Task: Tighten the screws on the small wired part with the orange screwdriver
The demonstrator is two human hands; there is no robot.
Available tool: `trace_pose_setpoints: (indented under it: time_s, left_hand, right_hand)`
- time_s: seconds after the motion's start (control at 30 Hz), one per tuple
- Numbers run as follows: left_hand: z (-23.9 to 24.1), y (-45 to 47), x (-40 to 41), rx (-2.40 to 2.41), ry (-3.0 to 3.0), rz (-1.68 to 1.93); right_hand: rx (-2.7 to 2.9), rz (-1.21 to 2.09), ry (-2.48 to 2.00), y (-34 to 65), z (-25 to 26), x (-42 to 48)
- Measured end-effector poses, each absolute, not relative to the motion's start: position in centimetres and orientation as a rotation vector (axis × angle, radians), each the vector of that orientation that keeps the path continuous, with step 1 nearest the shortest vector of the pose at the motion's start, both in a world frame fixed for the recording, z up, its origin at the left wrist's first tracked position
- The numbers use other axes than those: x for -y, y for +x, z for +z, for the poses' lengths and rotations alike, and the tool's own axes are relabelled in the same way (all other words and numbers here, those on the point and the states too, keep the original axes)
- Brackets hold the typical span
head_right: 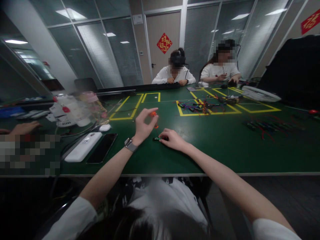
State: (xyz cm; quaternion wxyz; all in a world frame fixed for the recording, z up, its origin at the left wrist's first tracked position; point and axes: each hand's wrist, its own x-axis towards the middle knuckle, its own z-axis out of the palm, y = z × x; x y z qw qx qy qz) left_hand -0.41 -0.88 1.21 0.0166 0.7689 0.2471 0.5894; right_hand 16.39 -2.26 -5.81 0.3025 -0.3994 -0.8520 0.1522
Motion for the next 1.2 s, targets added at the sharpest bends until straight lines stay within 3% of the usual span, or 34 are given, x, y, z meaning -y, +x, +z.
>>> trace_pose_setpoints:
  time_s: [0.43, 0.87, 1.2]
  left_hand:
    - [0.85, -0.20, 1.19, -0.739, 2.408, 1.750]
    - [0.82, -0.24, 0.99, -0.821, 2.368, 1.959]
    - [0.90, -0.40, 1.10, -0.724, 2.392, 1.789]
  right_hand:
    - [2.261, 0.394, -1.036, 16.35, -5.64, 2.37]
    - [2.262, 0.396, -1.064, 16.31, -5.70, 2.36]
    - [2.257, 0.411, -1.049, 16.39, -5.85, 2.26]
